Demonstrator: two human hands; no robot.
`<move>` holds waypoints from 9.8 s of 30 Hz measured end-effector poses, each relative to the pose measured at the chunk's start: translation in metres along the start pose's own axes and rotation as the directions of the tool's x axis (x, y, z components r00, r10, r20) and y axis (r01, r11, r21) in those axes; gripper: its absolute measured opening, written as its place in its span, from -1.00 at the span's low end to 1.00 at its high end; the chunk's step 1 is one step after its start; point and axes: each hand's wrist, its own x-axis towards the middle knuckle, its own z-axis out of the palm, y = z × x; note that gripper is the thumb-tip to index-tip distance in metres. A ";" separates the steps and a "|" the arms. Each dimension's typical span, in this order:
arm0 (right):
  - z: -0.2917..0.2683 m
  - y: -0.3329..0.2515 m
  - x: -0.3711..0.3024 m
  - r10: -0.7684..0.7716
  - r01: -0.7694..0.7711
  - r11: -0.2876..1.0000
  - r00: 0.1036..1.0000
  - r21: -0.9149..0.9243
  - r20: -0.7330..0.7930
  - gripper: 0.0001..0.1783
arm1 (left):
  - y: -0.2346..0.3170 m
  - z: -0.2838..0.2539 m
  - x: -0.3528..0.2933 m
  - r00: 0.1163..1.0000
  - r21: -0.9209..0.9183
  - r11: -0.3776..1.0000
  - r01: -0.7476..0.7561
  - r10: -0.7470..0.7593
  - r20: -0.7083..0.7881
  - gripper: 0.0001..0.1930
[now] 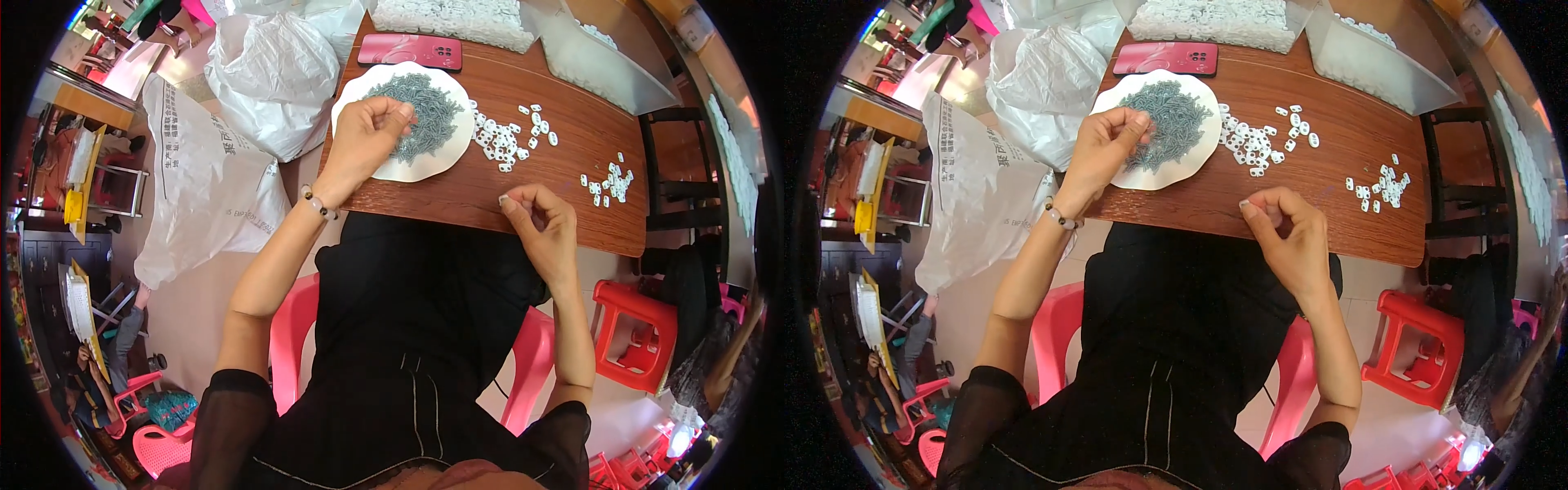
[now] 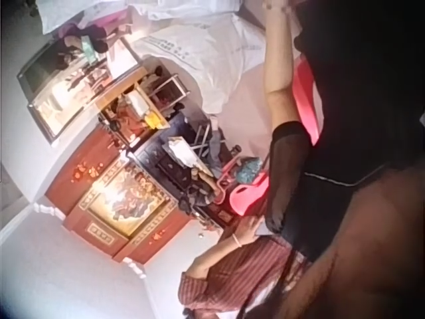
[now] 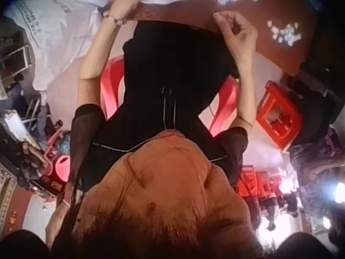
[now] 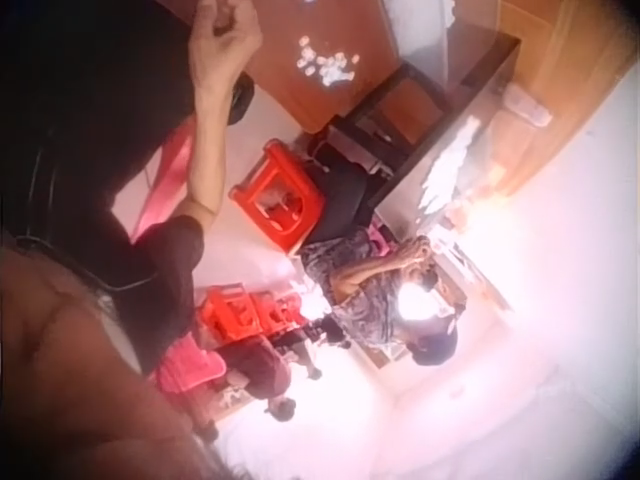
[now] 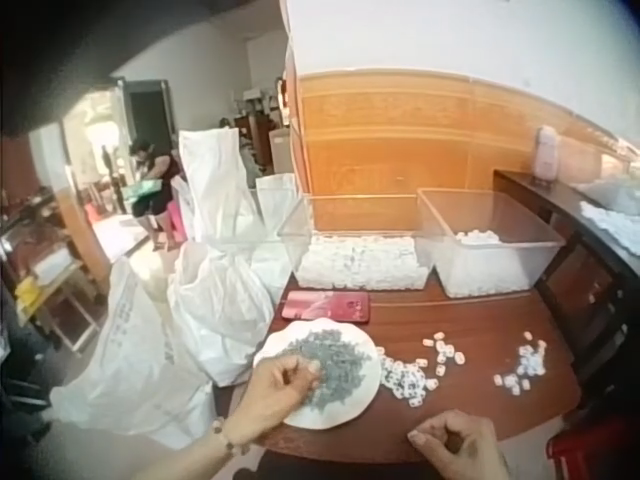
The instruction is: Manually assembling small white plastic components by snapping them together.
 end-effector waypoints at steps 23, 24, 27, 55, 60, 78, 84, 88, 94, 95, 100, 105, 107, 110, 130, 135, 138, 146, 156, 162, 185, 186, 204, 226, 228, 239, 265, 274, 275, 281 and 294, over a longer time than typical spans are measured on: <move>0.046 -0.029 0.054 0.045 -0.202 0.843 0.950 0.499 0.308 -0.77 | 0.010 0.042 -0.035 0.779 0.393 0.745 -0.540 0.618 -0.101 -0.96; 0.047 -0.030 0.054 0.051 -0.213 0.828 0.950 0.519 0.308 -0.77 | 0.010 0.042 -0.035 0.780 0.392 0.745 -0.539 0.618 -0.102 -0.96; 0.055 -0.029 0.056 0.026 -0.145 0.858 0.970 0.493 0.240 -0.78 | 0.010 0.042 -0.035 0.820 0.400 0.785 -0.473 0.558 -0.125 -0.96; 0.045 -0.034 0.052 -0.494 0.490 0.867 0.870 -0.093 -0.014 -0.87 | 0.017 0.050 -0.040 0.997 -0.206 0.979 0.009 -0.024 -0.069 -0.76; 0.028 -0.028 0.040 -0.581 0.562 0.792 0.814 -0.237 -0.011 -0.86 | 0.013 0.065 -0.043 0.999 -0.136 0.991 0.018 -0.022 -0.027 -0.76; 0.006 -0.014 -0.006 -0.095 0.119 0.981 0.983 0.154 -0.156 -0.86 | 0.018 0.094 -0.071 0.942 -0.458 0.829 0.322 -0.232 0.243 -0.80; 0.005 0.003 -0.008 -0.218 0.212 0.975 0.970 -0.069 -0.110 -0.94 | 0.011 0.104 -0.078 0.937 -0.538 0.767 0.350 -0.273 0.220 -0.80; 0.001 0.000 -0.017 0.028 -0.015 0.980 0.998 0.199 -0.063 -0.93 | 0.004 0.107 -0.080 0.916 -0.530 0.751 0.394 -0.270 0.298 -0.79; 0.000 -0.008 -0.020 0.081 -0.087 0.955 0.996 0.283 0.034 -0.89 | 0.002 0.101 -0.081 0.927 -0.519 0.770 0.371 -0.274 0.256 -0.79; 0.000 -0.008 -0.020 0.086 -0.092 0.951 0.996 0.296 0.034 -0.89 | 0.002 0.102 -0.082 0.926 -0.510 0.775 0.373 -0.271 0.264 -0.80; -0.002 0.000 -0.018 0.111 -0.126 0.945 0.992 0.300 0.066 -0.91 | 0.003 0.099 -0.084 0.921 -0.499 0.780 0.377 -0.262 0.287 -0.80; -0.004 -0.001 -0.020 0.126 -0.143 0.947 0.989 0.287 0.077 -0.92 | 0.003 0.097 -0.085 0.916 -0.475 0.792 0.383 -0.260 0.305 -0.80; -0.007 0.002 -0.020 0.148 -0.173 0.951 0.982 0.255 0.114 -0.92 | 0.005 0.097 -0.085 0.912 -0.462 0.795 0.394 -0.274 0.306 -0.80; -0.010 0.000 -0.026 0.198 -0.209 0.923 0.978 0.324 0.066 -0.93 | 0.006 0.099 -0.084 0.898 -0.433 0.798 0.418 -0.291 0.331 -0.80; -0.006 0.002 -0.029 0.060 -0.059 0.973 0.998 0.224 0.002 -0.90 | 0.010 0.092 -0.084 0.945 -0.182 0.960 0.213 -0.155 0.288 -0.84; -0.003 0.005 -0.029 0.066 -0.064 0.973 0.998 0.224 0.000 -0.89 | 0.012 0.092 -0.084 0.945 -0.168 0.964 0.206 -0.151 0.290 -0.86; -0.002 0.005 -0.029 0.068 -0.067 0.974 0.998 0.218 0.001 -0.89 | 0.011 0.092 -0.084 0.948 -0.171 0.967 0.190 -0.135 0.288 -0.86; 0.000 0.006 -0.029 0.069 -0.066 0.986 0.997 0.152 -0.018 -0.87 | 0.012 0.093 -0.084 0.954 -0.110 0.981 0.162 -0.127 0.271 -0.89; -0.001 0.007 -0.029 0.075 -0.076 0.982 0.997 0.174 0.015 -0.86 | 0.008 0.097 -0.086 0.963 -0.095 0.988 0.119 -0.091 0.255 -0.87; -0.002 0.007 -0.029 0.100 -0.108 0.974 0.994 0.198 0.052 -0.86 | 0.006 0.099 -0.087 0.965 -0.083 0.987 0.136 -0.113 0.236 -0.87; -0.003 0.012 -0.027 0.137 -0.149 0.931 0.989 0.332 0.059 -0.87 | 0.003 0.097 -0.084 0.941 -0.215 0.939 0.269 -0.208 0.269 -0.76; -0.003 0.011 -0.027 0.139 -0.151 0.931 0.988 0.332 0.059 -0.87 | 0.002 0.097 -0.084 0.935 -0.229 0.928 0.293 -0.229 0.270 -0.75; -0.003 0.008 -0.028 0.137 -0.151 0.945 0.988 0.291 0.070 -0.85 | 0.001 0.098 -0.084 0.927 -0.288 0.895 0.341 -0.268 0.265 -0.83; -0.001 0.010 -0.028 0.129 -0.125 0.931 0.992 0.342 0.011 -0.86 | 0.004 0.100 -0.084 0.924 -0.311 0.883 0.352 -0.273 0.268 -0.79; -0.004 0.011 -0.028 0.147 -0.143 0.932 0.989 0.333 0.013 -0.87 | 0.004 0.097 -0.082 0.914 -0.360 0.853 0.378 -0.282 0.292 -0.79; -0.010 0.011 -0.028 0.169 -0.152 0.910 0.986 0.385 -0.010 -0.87 | 0.015 0.088 -0.059 0.937 -0.242 0.920 0.307 -0.248 0.246 -0.82; -0.012 0.021 -0.030 0.068 -0.041 0.958 0.994 0.283 -0.086 -0.83 | 0.000 0.158 0.117 0.787 0.605 0.509 -0.612 0.319 0.528 -0.80; -0.016 0.021 -0.029 0.087 -0.073 0.964 0.995 0.257 -0.046 -0.84 | 0.002 0.158 0.103 0.768 0.604 0.486 -0.632 0.284 0.575 -0.76; -0.017 0.021 -0.029 0.081 -0.067 0.967 0.996 0.245 -0.048 -0.84 | 0.002 0.158 0.101 0.768 0.604 0.486 -0.631 0.284 0.574 -0.76; -0.016 0.020 -0.030 0.082 -0.067 0.966 0.995 0.252 -0.050 -0.83 | -0.002 0.151 0.096 0.778 0.577 0.543 -0.610 0.272 0.567 -0.74; -0.021 0.020 -0.027 0.102 -0.046 0.929 0.985 0.366 -0.136 -0.88 | 0.024 0.129 0.039 0.798 0.268 0.805 -0.530 0.365 0.479 -0.59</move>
